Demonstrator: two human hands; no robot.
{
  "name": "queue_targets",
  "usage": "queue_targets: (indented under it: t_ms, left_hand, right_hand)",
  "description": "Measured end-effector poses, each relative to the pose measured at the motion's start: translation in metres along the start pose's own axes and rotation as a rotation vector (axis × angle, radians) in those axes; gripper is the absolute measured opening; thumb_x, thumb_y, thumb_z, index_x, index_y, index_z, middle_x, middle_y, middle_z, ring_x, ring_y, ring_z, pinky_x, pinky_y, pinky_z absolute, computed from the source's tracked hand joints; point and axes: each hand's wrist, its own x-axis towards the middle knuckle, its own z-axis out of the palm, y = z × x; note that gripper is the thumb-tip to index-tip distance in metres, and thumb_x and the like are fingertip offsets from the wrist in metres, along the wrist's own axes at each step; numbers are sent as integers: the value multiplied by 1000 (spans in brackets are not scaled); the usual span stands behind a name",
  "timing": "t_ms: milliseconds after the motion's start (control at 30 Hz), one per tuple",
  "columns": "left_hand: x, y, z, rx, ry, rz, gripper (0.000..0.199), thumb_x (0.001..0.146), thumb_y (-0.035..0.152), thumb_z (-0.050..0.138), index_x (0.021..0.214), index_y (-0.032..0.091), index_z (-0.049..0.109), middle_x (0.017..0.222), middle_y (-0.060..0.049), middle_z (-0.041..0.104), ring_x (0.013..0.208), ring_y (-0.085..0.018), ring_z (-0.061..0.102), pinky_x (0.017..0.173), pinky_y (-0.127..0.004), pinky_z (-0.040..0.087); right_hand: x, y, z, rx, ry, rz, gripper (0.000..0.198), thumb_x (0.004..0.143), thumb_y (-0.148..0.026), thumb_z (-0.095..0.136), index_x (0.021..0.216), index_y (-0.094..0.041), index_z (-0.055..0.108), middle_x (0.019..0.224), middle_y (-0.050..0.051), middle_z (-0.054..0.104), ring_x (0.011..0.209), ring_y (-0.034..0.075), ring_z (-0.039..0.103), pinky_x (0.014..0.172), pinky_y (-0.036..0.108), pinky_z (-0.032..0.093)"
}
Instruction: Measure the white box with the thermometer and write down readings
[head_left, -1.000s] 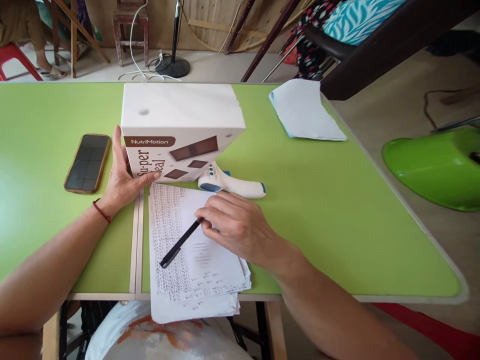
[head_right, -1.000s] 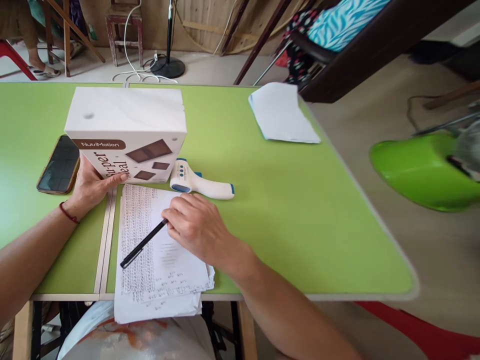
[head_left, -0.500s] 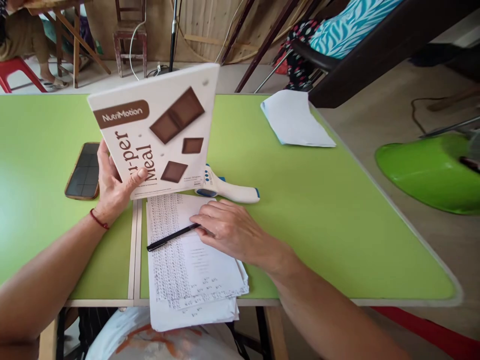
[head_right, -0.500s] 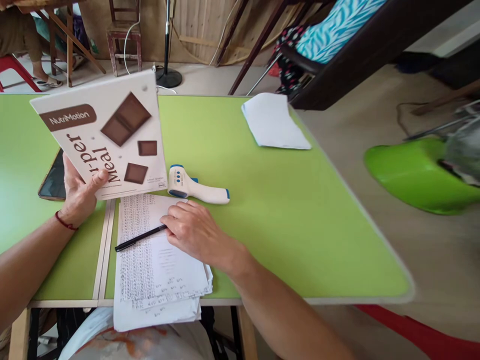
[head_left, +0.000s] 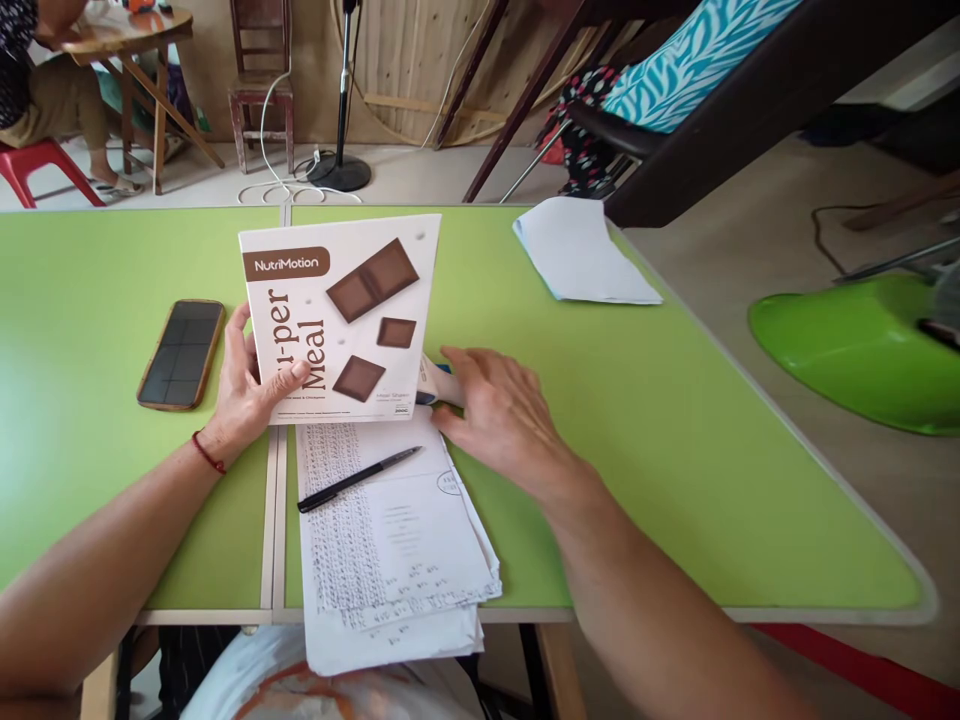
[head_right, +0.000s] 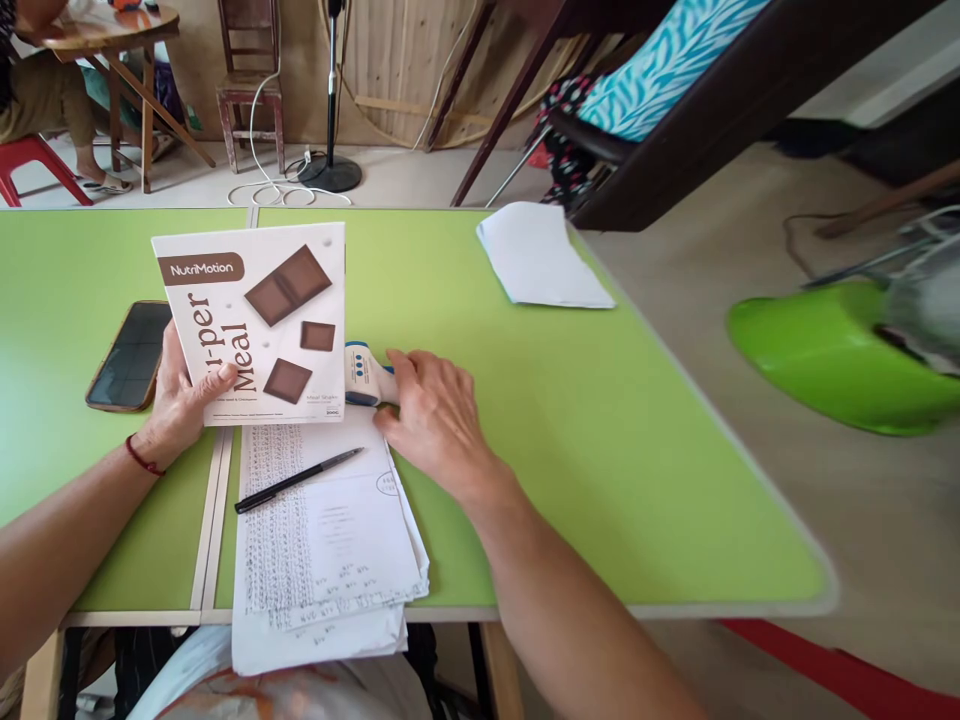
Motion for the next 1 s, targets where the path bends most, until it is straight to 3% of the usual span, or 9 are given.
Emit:
queue_targets:
  t_ms: [167, 300, 367, 433, 533, 633, 767, 1000]
  left_hand:
    - [0, 1, 1, 27, -11, 15, 86, 76, 58, 85, 144, 29, 40, 115, -9, 69, 101, -31, 72, 81, -45, 62]
    - [-1, -1, 0, 59, -12, 17, 88, 75, 58, 86, 144, 29, 40, 114, -9, 68, 102, -32, 71, 83, -47, 60]
    - [-2, -3, -1, 64, -6, 19, 89, 75, 58, 86, 145, 29, 40, 115, -9, 67, 106, -33, 70, 85, -48, 60]
    - [-2, -5, -1, 68, 2, 19, 89, 74, 58, 86, 145, 30, 41, 116, -9, 66, 109, -34, 69, 87, -50, 60]
    - [-3, -7, -1, 83, 7, 11, 89, 73, 56, 89, 145, 30, 42, 119, -10, 65, 113, -35, 67, 90, -52, 60]
    - [-4, -7, -2, 103, 10, -18, 90, 73, 54, 90, 146, 30, 43, 119, -10, 66, 114, -34, 67, 93, -53, 60]
    - [-4, -6, -4, 110, 6, -49, 93, 73, 54, 89, 147, 28, 40, 112, -9, 68, 109, -32, 69, 93, -52, 59]
    - [-4, -9, -4, 112, 8, -48, 94, 72, 54, 90, 147, 28, 41, 112, -8, 68, 108, -31, 69, 92, -51, 59]
  right_hand:
    - [2, 12, 12, 84, -132, 85, 40, 80, -20, 58, 118, -14, 67, 92, 16, 69, 84, 32, 63, 70, 43, 52]
    - [7, 14, 4, 280, 142, 222, 36, 79, -27, 66, 113, -18, 67, 92, 14, 69, 83, 30, 64, 63, 42, 53]
    - [6, 4, -8, 490, 298, 285, 32, 78, -33, 70, 108, -22, 66, 91, 11, 70, 77, 27, 65, 60, 40, 54]
    - [1, -14, -23, 789, 355, 333, 21, 80, -37, 68, 97, -26, 64, 78, 4, 67, 66, 23, 63, 56, 38, 55]
    - [-16, -43, -42, 1221, 212, 260, 18, 78, -40, 66, 90, -27, 62, 65, 0, 61, 55, 19, 58, 49, 36, 53]
    - [-33, -62, -45, 1420, -46, 196, 23, 73, -40, 70, 90, -26, 65, 62, -1, 59, 49, 16, 52, 42, 33, 47]
    - [-40, -69, -34, 1402, -245, 183, 10, 74, -28, 70, 75, -26, 60, 61, -2, 57, 53, 15, 52, 48, 32, 49]
    - [-29, -71, -25, 1367, -319, 179, 19, 76, -35, 70, 72, -24, 56, 63, -3, 58, 58, 15, 54, 54, 32, 49]
